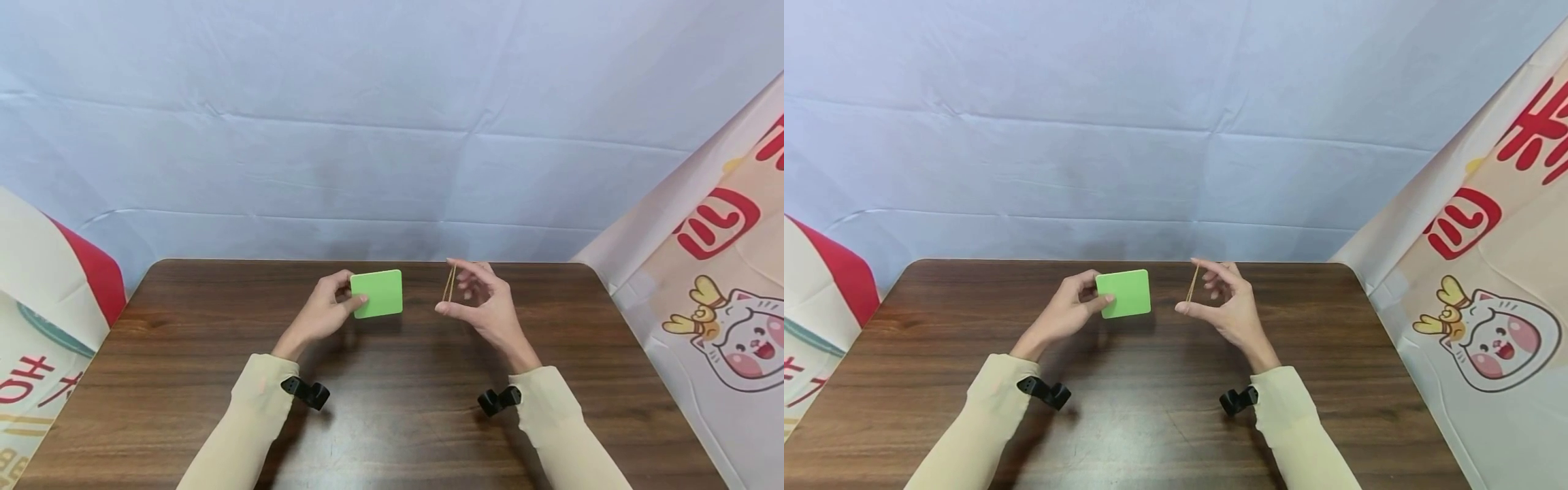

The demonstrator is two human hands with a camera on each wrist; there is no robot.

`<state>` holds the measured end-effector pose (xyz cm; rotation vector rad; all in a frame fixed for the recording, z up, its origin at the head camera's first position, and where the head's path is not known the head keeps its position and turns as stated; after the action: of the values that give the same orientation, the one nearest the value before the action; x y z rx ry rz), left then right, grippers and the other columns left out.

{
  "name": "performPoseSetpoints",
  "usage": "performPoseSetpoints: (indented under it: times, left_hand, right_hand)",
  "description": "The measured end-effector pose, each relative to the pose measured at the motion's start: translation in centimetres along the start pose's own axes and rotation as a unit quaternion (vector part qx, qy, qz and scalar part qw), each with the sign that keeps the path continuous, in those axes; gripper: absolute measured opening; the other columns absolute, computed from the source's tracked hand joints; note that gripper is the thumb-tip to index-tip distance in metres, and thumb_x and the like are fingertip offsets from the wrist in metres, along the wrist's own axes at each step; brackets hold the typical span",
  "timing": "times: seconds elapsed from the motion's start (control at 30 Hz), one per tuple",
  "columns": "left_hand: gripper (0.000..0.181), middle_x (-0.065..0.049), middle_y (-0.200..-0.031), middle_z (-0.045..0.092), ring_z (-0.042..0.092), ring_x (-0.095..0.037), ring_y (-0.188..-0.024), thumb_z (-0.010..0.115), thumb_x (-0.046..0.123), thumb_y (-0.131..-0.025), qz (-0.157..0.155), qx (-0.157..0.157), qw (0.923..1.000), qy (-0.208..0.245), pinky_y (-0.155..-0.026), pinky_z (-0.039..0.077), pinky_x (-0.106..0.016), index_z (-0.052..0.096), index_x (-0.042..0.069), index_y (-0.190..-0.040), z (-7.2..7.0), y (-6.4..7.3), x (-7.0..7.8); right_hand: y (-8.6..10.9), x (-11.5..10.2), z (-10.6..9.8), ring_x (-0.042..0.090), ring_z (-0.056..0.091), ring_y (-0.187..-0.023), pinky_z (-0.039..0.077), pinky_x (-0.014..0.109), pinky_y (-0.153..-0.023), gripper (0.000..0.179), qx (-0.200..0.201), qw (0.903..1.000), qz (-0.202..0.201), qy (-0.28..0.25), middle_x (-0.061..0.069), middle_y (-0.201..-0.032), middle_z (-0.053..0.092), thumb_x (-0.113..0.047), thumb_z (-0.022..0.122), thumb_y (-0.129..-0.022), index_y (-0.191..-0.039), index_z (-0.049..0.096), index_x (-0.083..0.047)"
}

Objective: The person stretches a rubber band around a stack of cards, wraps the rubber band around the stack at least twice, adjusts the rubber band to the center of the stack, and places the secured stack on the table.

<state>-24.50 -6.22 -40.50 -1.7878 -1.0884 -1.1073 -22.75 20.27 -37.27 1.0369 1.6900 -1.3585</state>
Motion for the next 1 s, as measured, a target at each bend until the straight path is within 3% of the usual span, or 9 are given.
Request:
performPoseSetpoints:
  times: [0.23,0.3,0.47,0.53,0.67,0.8,1.0]
  left_hand:
    - [0.013,-0.018,-0.103,0.067,0.068,-0.026,-0.091,0.065,0.000,-0.096,-0.013,0.004,0.9996,0.023,-0.081,0.053,-0.037,0.062,-0.005,-0.108,-0.3,0.0,0.5]
    - [0.013,-0.019,-0.104,0.067,0.070,-0.027,-0.092,0.064,0.000,-0.096,-0.019,0.003,0.9993,0.033,-0.081,0.054,-0.037,0.062,-0.005,-0.108,-0.3,0.0,0.7]
    - [0.015,-0.019,-0.104,0.068,0.070,-0.026,-0.092,0.064,0.000,-0.095,-0.028,-0.006,0.9982,0.052,-0.080,0.054,-0.036,0.062,-0.006,-0.109,-0.3,0.0,1.1]
    - [0.017,-0.019,-0.104,0.068,0.070,-0.023,-0.090,0.064,0.000,-0.096,-0.034,-0.010,0.9973,0.065,-0.079,0.054,-0.035,0.062,-0.007,-0.111,-0.3,0.0,1.1]
    - [0.022,-0.019,-0.105,0.068,0.069,-0.018,-0.086,0.062,-0.002,-0.096,-0.057,-0.021,0.9907,0.122,-0.076,0.055,-0.034,0.060,-0.009,-0.117,0.0,0.1,1.2]
    - [0.025,-0.018,-0.107,0.068,0.068,-0.018,-0.086,0.060,-0.002,-0.097,-0.076,-0.038,0.9797,0.182,-0.074,0.057,-0.032,0.058,-0.010,-0.121,0.4,0.2,1.4]
    - [0.023,-0.011,-0.101,0.069,0.067,-0.017,-0.082,0.061,0.000,-0.097,-0.088,-0.054,0.9744,0.200,-0.071,0.054,-0.030,0.061,-0.010,-0.118,0.9,0.2,1.4]
  right_hand:
    - [0.0,0.6,1.0,0.038,0.046,-0.097,0.043,0.029,-0.074,0.084,-0.047,0.9983,0.021,0.026,0.015,-0.111,0.046,0.006,0.093,-0.063,-0.139,0.062,-0.011]
    - [0.1,-0.4,1.7,0.037,0.045,-0.098,0.043,0.029,-0.076,0.087,-0.064,0.9970,0.024,0.037,0.012,-0.113,0.045,0.005,0.093,-0.062,-0.140,0.060,-0.011]
    - [0.3,-2.9,3.5,0.034,0.043,-0.103,0.043,0.032,-0.080,0.096,-0.111,0.9908,0.029,0.072,0.019,-0.120,0.040,0.004,0.094,-0.061,-0.146,0.050,-0.006]
    - [0.4,-2.8,3.8,0.034,0.043,-0.105,0.044,0.037,-0.082,0.101,-0.127,0.9875,0.029,0.089,0.020,-0.123,0.039,0.001,0.096,-0.060,-0.148,0.047,-0.008]
    - [0.4,-2.5,4.5,0.030,0.043,-0.108,0.045,0.046,-0.085,0.109,-0.153,0.9807,0.038,0.115,0.013,-0.128,0.036,-0.005,0.099,-0.059,-0.152,0.041,-0.015]
    - [0.4,-2.4,5.0,0.035,0.043,-0.112,0.045,0.050,-0.087,0.113,-0.175,0.9760,0.045,0.122,0.014,-0.132,0.033,-0.008,0.099,-0.060,-0.154,0.037,-0.016]
    - [0.3,-2.7,5.4,0.045,0.043,-0.115,0.045,0.053,-0.088,0.114,-0.188,0.9740,0.045,0.118,0.017,-0.135,0.033,-0.009,0.099,-0.060,-0.155,0.036,-0.015]
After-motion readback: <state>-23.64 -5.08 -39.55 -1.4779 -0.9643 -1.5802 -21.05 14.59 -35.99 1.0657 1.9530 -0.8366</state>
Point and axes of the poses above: each hand's wrist, its own y-axis away from the middle knuckle, its own z-axis out of the palm, x = y × z, the point moved 7 cm from there along -y, towards the middle knuckle
